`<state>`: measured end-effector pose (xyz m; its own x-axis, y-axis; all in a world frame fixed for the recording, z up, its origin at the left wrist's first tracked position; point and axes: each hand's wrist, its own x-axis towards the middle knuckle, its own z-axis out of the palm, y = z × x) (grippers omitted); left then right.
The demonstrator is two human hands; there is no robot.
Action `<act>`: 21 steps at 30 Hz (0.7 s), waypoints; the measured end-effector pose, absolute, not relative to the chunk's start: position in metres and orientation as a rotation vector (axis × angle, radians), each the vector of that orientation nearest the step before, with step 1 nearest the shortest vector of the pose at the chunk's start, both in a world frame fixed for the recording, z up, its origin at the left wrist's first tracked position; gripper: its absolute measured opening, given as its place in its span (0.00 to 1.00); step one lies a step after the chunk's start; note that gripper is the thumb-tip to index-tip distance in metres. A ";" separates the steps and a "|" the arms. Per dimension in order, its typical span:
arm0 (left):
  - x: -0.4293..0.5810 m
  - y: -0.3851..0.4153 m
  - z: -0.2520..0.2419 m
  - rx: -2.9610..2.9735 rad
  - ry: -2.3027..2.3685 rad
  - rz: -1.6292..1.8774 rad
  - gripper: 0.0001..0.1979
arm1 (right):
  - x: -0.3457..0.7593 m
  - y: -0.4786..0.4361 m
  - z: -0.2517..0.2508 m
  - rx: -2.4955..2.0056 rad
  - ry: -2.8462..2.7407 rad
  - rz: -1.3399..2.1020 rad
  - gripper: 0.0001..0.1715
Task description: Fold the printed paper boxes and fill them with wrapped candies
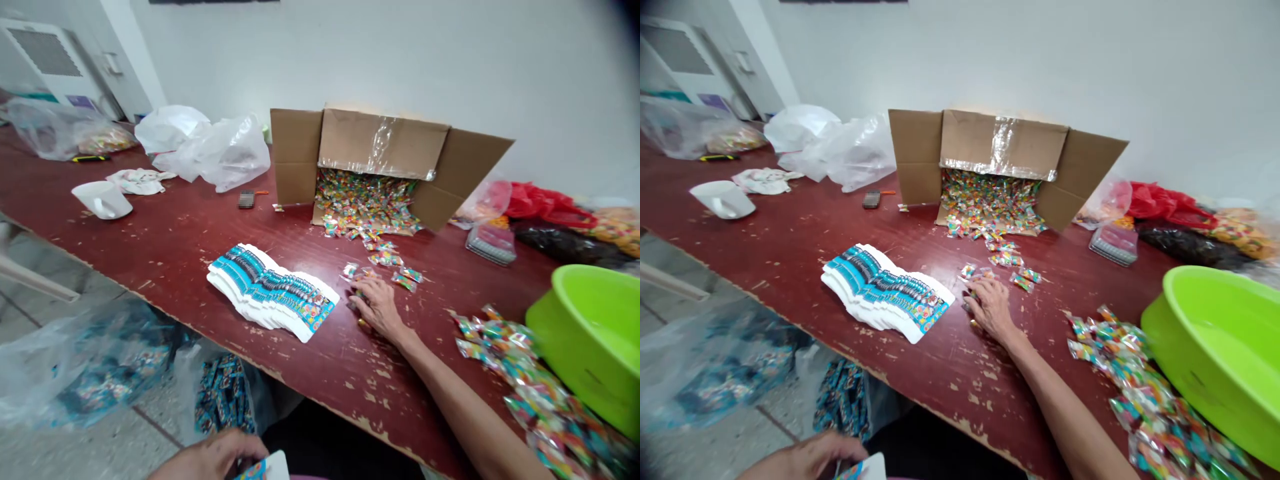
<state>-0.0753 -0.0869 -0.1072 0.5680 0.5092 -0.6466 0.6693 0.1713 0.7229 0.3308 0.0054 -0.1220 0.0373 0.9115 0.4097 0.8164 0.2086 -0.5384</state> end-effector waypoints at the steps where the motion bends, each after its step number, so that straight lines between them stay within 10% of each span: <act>1: -0.073 -0.089 -0.107 1.472 1.063 -0.174 0.21 | 0.328 -0.003 -0.121 -1.573 -1.662 0.261 0.15; 8: -0.037 -0.094 -0.080 1.049 1.002 0.117 0.34 | 0.317 -0.033 -0.081 -1.463 -1.075 0.569 0.20; 21: 0.059 -0.119 -0.047 1.062 0.730 0.435 0.20 | 0.225 -0.132 -0.034 -1.176 -0.765 1.331 0.20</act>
<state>0.0586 -0.1187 -0.0468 0.6917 0.6438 -0.3273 0.0190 0.4368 0.8993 0.2250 -0.1320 -0.0339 0.1462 0.9694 -0.1971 -0.3177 -0.1426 -0.9374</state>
